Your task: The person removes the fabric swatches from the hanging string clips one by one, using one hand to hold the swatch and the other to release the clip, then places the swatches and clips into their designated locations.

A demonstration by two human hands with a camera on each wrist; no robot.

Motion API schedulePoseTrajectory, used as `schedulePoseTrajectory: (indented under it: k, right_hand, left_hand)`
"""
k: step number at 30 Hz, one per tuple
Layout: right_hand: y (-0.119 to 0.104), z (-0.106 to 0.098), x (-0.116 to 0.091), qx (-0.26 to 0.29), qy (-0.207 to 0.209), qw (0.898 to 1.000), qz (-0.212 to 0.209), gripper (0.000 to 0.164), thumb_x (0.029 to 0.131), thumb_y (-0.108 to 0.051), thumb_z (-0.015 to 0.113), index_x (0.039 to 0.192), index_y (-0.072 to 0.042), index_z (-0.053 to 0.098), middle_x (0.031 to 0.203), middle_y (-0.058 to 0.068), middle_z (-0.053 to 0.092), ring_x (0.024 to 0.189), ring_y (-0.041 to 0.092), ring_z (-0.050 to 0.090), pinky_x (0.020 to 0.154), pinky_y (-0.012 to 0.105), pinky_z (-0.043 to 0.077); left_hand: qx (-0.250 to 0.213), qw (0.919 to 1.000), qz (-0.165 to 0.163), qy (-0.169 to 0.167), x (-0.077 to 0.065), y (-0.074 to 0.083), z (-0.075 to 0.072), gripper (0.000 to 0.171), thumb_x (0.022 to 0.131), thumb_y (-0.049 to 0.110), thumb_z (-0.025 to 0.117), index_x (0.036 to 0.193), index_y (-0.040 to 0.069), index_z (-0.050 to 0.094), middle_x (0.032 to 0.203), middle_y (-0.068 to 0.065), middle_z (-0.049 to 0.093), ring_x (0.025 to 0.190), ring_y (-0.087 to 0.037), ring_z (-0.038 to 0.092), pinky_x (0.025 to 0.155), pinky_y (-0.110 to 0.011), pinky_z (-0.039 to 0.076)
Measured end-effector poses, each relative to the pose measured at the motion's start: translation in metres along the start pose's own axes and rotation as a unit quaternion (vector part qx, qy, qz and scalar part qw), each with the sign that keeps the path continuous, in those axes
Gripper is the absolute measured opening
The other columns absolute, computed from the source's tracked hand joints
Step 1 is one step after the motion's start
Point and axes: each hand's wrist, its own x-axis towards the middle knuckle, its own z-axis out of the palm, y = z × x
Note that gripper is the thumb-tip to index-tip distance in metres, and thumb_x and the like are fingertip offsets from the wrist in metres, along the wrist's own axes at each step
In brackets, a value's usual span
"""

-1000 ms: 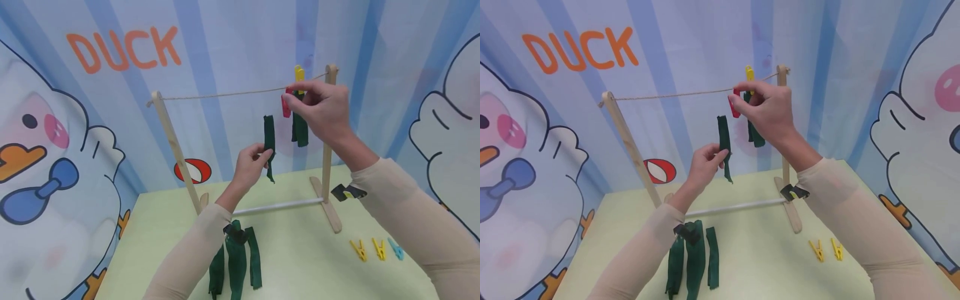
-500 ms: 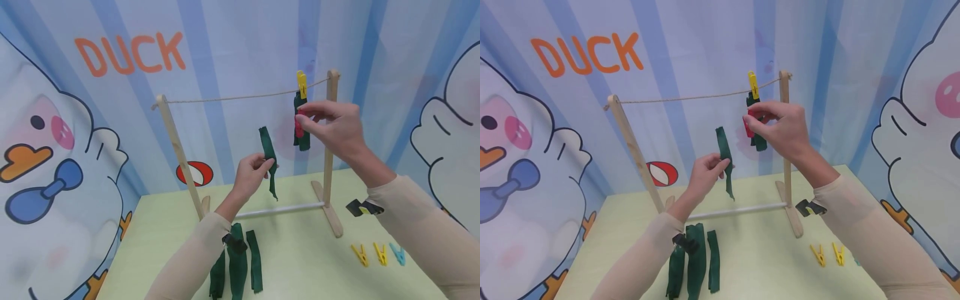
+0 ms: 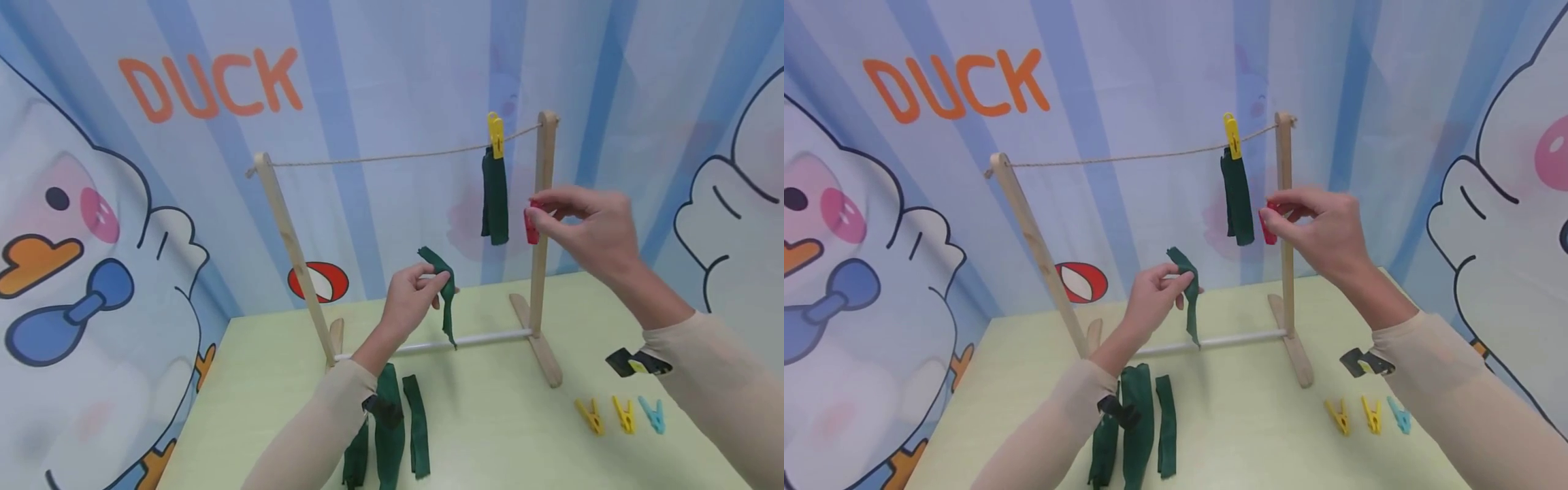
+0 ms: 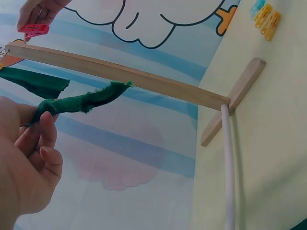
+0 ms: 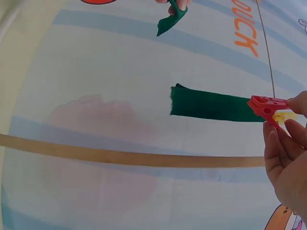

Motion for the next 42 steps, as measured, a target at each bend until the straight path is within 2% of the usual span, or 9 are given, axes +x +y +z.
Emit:
schedulePoseTrajectory:
  k: [3,6,10,16,21,26,30,36,42]
  right_hand:
    - [0.005,-0.003,-0.007,-0.013,-0.003,1.0,0.019,0.016,0.085,-0.004,0.078,0.102,-0.004,0.078,0.087,0.01,0.074,0.074,-0.008,0.058,0.065,0.011,0.044]
    - [0.009,-0.005,-0.015,-0.022,-0.011,0.999,0.039,0.015,0.086,-0.007,0.078,0.101,-0.004,0.078,0.087,0.011,0.074,0.074,-0.007,0.058,0.064,0.012,0.043]
    - [0.017,-0.008,-0.025,-0.042,-0.025,0.997,0.059,0.016,0.087,-0.009,0.079,0.102,-0.004,0.078,0.086,0.011,0.074,0.073,-0.006,0.055,0.06,0.012,0.041]
    - [0.032,-0.016,-0.043,-0.075,-0.032,0.994,0.071,0.022,0.085,-0.009,0.08,0.106,-0.004,0.078,0.086,0.011,0.074,0.069,-0.007,0.052,0.051,0.014,0.037]
    - [0.044,-0.024,-0.058,-0.087,-0.023,0.992,0.085,0.021,0.084,-0.007,0.08,0.105,-0.005,0.077,0.088,0.013,0.073,0.066,-0.009,0.052,0.053,0.013,0.038]
    - [0.053,-0.031,-0.074,-0.101,-0.028,0.988,0.114,0.019,0.085,-0.012,0.08,0.102,-0.005,0.076,0.085,0.013,0.072,0.066,-0.01,0.051,0.054,0.014,0.038]
    - [0.061,-0.034,-0.085,-0.108,-0.04,0.985,0.128,0.02,0.086,-0.014,0.079,0.103,-0.005,0.076,0.083,0.012,0.072,0.066,-0.01,0.051,0.052,0.016,0.038]
    - [0.071,-0.036,-0.098,-0.122,-0.067,0.98,0.142,0.02,0.087,-0.015,0.078,0.105,-0.005,0.075,0.084,0.013,0.072,0.065,-0.008,0.052,0.051,0.018,0.041]
    - [0.081,-0.037,-0.116,-0.137,-0.092,0.971,0.174,0.023,0.089,-0.02,0.077,0.104,-0.003,0.075,0.085,0.014,0.073,0.062,-0.002,0.056,0.048,0.024,0.043]
  left_hand:
    - [-0.009,0.9999,-0.005,-0.008,-0.004,-0.004,0.0,0.028,0.099,0.025,0.065,0.116,0.003,0.068,0.086,-0.007,0.076,0.061,-0.03,0.061,0.047,-0.026,0.032]
    - [-0.007,0.9998,-0.014,-0.011,-0.009,-0.009,-0.001,0.029,0.099,0.027,0.065,0.119,0.005,0.068,0.086,-0.006,0.076,0.064,-0.035,0.062,0.043,-0.027,0.026]
    - [-0.015,0.9996,-0.019,-0.015,-0.014,-0.017,0.001,0.029,0.099,0.028,0.065,0.116,0.004,0.067,0.085,-0.009,0.076,0.062,-0.026,0.065,0.043,-0.027,0.027]
    - [-0.026,0.999,-0.034,-0.016,-0.022,-0.027,0.005,0.022,0.099,0.026,0.065,0.107,0.006,0.068,0.08,-0.016,0.074,0.075,-0.02,0.072,0.044,-0.027,0.025]
    - [-0.011,0.9984,-0.055,-0.008,-0.031,-0.035,0.007,0.019,0.099,0.028,0.065,0.103,0.01,0.069,0.08,-0.009,0.075,0.082,-0.017,0.073,0.046,-0.027,0.024]
    - [-0.015,0.9976,-0.068,-0.011,-0.036,-0.041,0.009,0.019,0.1,0.028,0.064,0.102,0.01,0.069,0.079,-0.008,0.075,0.085,-0.016,0.074,0.043,-0.028,0.018]
    - [-0.014,0.9974,-0.07,-0.011,-0.038,-0.046,0.01,0.02,0.1,0.028,0.064,0.105,0.01,0.069,0.078,-0.005,0.075,0.082,-0.016,0.073,0.044,-0.028,0.019]
    - [-0.021,0.9961,-0.083,-0.021,-0.042,-0.054,0.011,0.023,0.1,0.027,0.064,0.109,0.007,0.068,0.083,-0.006,0.076,0.065,-0.018,0.068,0.05,-0.023,0.036]
    - [-0.035,0.9941,-0.1,-0.023,-0.048,-0.061,0.012,0.026,0.1,0.025,0.064,0.111,0.002,0.066,0.087,-0.013,0.075,0.057,-0.014,0.064,0.041,-0.022,0.03]
